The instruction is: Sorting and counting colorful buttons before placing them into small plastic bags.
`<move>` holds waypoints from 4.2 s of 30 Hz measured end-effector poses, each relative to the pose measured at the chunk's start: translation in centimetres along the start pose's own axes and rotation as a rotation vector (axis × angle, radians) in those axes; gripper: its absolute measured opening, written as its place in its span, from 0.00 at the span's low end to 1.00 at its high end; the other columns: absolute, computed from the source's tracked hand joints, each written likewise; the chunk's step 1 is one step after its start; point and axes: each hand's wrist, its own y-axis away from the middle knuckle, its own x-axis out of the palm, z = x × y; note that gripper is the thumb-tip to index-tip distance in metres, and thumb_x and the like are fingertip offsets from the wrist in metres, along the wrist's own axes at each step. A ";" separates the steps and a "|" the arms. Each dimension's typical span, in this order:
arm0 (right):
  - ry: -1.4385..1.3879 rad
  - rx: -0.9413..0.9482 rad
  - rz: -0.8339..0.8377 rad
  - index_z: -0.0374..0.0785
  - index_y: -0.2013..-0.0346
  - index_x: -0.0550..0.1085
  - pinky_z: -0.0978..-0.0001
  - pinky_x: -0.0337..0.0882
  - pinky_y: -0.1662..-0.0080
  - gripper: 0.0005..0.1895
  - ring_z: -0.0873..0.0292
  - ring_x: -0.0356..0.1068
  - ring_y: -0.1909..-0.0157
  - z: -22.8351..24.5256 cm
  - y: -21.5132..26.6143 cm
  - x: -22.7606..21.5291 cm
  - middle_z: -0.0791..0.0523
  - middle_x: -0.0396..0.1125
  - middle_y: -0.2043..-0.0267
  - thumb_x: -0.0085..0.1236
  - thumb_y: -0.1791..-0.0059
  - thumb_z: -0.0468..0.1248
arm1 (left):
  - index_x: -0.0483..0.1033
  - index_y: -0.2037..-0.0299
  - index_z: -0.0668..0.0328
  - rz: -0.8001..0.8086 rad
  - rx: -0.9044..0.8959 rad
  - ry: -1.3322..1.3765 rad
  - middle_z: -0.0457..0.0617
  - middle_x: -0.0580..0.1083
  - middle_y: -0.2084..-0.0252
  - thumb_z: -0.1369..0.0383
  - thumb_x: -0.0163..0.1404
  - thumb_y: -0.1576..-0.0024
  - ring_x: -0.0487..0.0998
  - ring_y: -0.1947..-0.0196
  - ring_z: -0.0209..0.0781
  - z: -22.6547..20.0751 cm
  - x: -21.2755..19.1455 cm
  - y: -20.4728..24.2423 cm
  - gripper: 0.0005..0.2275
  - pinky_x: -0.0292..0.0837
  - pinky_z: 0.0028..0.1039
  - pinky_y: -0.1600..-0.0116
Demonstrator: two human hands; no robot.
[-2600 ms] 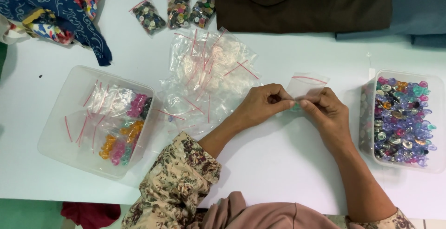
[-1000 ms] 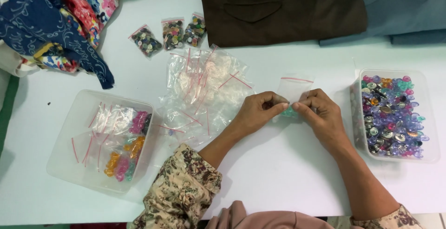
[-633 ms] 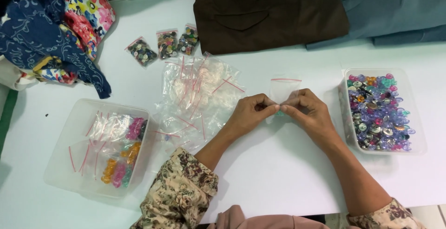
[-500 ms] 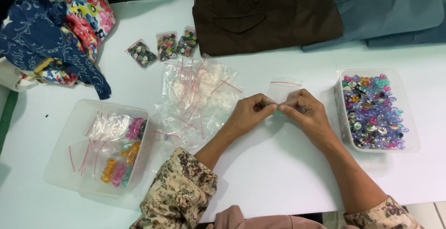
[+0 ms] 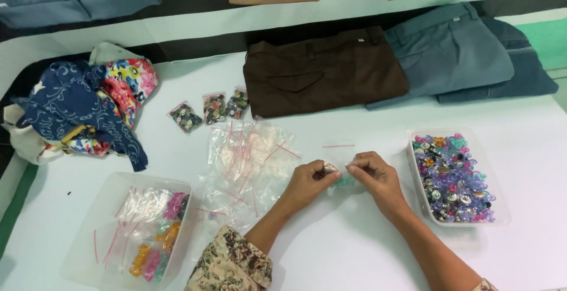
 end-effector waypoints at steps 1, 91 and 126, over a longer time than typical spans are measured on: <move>-0.003 0.000 0.000 0.29 0.66 0.81 0.68 0.65 0.59 0.07 0.60 0.64 0.62 0.4 0.0 0.3 0.50 0.68 0.62 0.65 0.50 0.33 | 0.83 0.65 0.61 0.000 -0.001 -0.002 0.50 0.77 0.75 0.64 0.62 0.42 0.74 0.73 0.33 -0.5 0.1 0.1 0.08 0.72 0.24 0.67; -0.027 -0.059 -0.107 0.30 0.70 0.78 0.69 0.68 0.52 0.07 0.60 0.65 0.57 1.1 0.5 1.3 0.53 0.63 0.63 0.62 0.48 0.30 | 0.81 0.65 0.61 0.040 0.199 -0.121 0.54 0.76 0.69 0.64 0.59 0.42 0.77 0.67 0.47 -2.7 0.4 1.6 0.08 0.74 0.33 0.60; 0.018 -0.054 0.045 0.34 0.62 0.82 0.68 0.69 0.57 0.04 0.63 0.64 0.61 1.6 1.1 1.0 0.52 0.67 0.59 0.62 0.50 0.31 | 0.79 0.61 0.58 -0.070 0.200 -0.010 0.45 0.79 0.68 0.69 0.58 0.42 0.79 0.62 0.37 -3.0 0.7 1.4 0.04 0.74 0.25 0.56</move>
